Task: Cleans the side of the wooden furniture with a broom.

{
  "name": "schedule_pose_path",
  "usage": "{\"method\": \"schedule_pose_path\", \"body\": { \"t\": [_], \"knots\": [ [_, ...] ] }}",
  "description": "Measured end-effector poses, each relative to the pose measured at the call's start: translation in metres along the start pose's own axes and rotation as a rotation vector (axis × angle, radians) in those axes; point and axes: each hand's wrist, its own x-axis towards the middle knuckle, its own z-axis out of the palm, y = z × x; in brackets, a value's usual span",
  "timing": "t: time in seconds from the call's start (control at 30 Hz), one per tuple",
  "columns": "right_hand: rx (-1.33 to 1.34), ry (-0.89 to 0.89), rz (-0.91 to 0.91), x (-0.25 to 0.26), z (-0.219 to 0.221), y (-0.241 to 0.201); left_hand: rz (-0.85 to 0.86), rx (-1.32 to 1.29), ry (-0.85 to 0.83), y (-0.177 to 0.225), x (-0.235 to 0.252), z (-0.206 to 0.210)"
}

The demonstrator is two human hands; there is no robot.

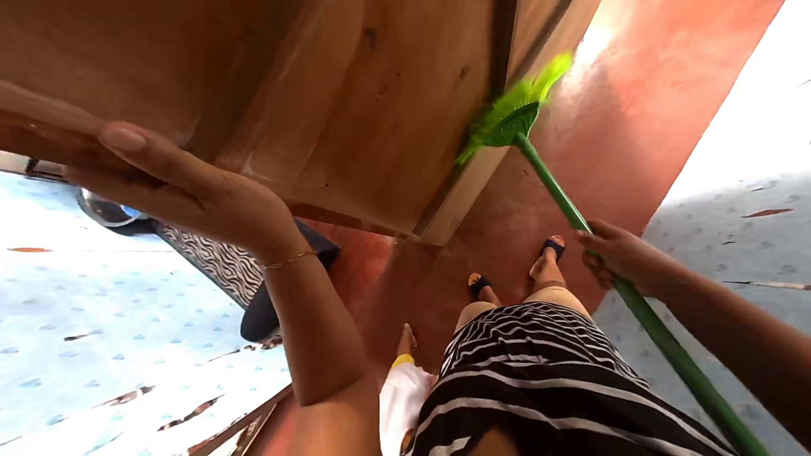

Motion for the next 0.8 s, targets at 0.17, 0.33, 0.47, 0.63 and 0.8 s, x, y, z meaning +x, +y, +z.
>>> {"method": "schedule_pose_path", "body": {
  "t": [0.17,0.33,0.47,0.63,0.8],
  "knots": [
    [-0.171,-0.294,0.113,-0.060,0.022,0.038,0.000,-0.022,0.014,0.000,-0.001,0.001],
    [-0.026,0.097,-0.034,0.049,-0.013,0.004,-0.019,-0.026,-0.030,-0.004,0.000,-0.002],
    [-0.008,0.099,-0.065,0.019,-0.030,0.003,-0.003,-0.016,-0.037,-0.003,0.001,-0.002],
    [-0.205,-0.354,0.125,-0.063,0.019,0.050,-0.022,-0.038,0.011,0.000,-0.001,0.002],
    [-0.080,0.001,0.035,0.024,-0.010,0.034,-0.004,-0.048,-0.023,-0.002,0.000,0.000]
  ]
}}
